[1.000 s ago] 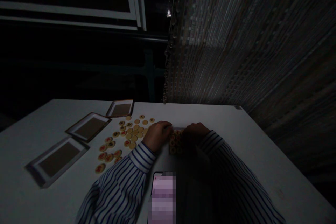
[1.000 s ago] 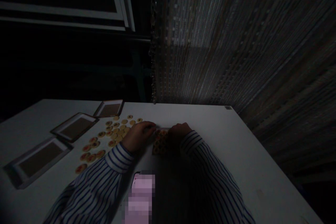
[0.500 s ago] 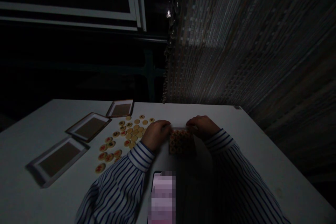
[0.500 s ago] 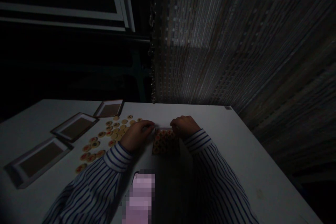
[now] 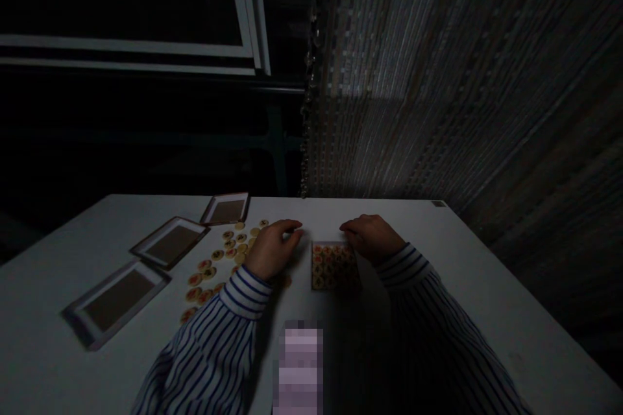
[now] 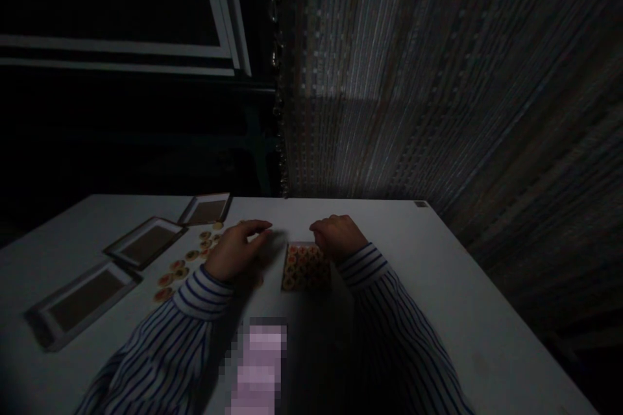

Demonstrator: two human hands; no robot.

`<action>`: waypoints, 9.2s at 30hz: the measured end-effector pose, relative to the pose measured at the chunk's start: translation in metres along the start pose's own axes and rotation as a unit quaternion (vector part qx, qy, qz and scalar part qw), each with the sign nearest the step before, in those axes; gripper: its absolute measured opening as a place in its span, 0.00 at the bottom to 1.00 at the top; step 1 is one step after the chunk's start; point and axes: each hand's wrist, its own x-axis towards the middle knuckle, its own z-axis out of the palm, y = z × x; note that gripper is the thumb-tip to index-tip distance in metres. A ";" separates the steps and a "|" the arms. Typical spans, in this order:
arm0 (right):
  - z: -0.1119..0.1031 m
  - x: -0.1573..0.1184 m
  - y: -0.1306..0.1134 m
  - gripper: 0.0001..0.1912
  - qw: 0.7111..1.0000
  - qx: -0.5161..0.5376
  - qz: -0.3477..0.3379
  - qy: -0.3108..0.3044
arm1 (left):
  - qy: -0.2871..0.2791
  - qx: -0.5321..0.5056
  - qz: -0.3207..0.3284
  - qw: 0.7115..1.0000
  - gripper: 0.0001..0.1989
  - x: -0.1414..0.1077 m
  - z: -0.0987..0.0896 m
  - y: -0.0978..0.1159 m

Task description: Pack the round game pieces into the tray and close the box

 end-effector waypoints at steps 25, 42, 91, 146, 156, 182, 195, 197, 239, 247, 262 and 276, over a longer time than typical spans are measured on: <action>-0.007 -0.013 -0.033 0.14 0.987 0.056 -0.050 0.144 | 0.165 -0.001 -0.155 0.974 0.17 -0.082 -0.089 -0.049; 0.007 0.005 -0.063 0.13 0.984 0.109 -0.085 0.116 | 0.254 -0.054 -0.258 0.931 0.17 -0.142 -0.097 -0.101; 0.061 0.170 -0.169 0.15 0.988 -0.022 -0.112 -0.103 | 0.166 -0.014 -0.158 0.973 0.16 -0.086 -0.056 -0.158; 0.004 0.121 -0.155 0.16 0.987 -0.009 -0.151 0.062 | 0.267 -0.142 -0.172 0.937 0.16 -0.092 -0.061 -0.126; -0.001 0.078 -0.137 0.15 0.981 0.050 -0.155 0.105 | 0.194 -0.258 -0.162 0.933 0.15 -0.090 -0.043 -0.073; 0.028 0.022 -0.077 0.14 0.971 0.128 -0.161 0.118 | 0.031 -0.532 -0.191 0.825 0.15 -0.067 0.004 -0.004; 0.051 0.016 -0.055 0.14 0.971 0.167 -0.123 0.117 | 0.012 -0.496 -0.191 0.847 0.12 -0.054 0.026 -0.004; 0.055 0.015 -0.051 0.14 0.971 0.172 -0.113 0.122 | 0.014 -0.490 -0.193 0.850 0.12 -0.051 0.029 -0.004; 0.080 0.011 -0.038 0.11 0.905 0.409 -0.088 0.076 | 0.054 -0.353 -0.191 0.914 0.09 -0.063 0.050 -0.008; 0.073 0.009 -0.042 0.10 0.890 0.441 -0.090 0.069 | 0.050 -0.340 -0.201 0.917 0.10 -0.064 0.050 -0.009; 0.074 0.010 -0.040 0.11 0.906 0.412 -0.071 0.059 | 0.027 -0.356 -0.209 0.910 0.10 -0.063 0.047 -0.006; 0.074 0.009 -0.040 0.11 0.897 0.429 -0.057 0.089 | 0.043 -0.373 -0.239 0.895 0.08 -0.063 0.044 -0.003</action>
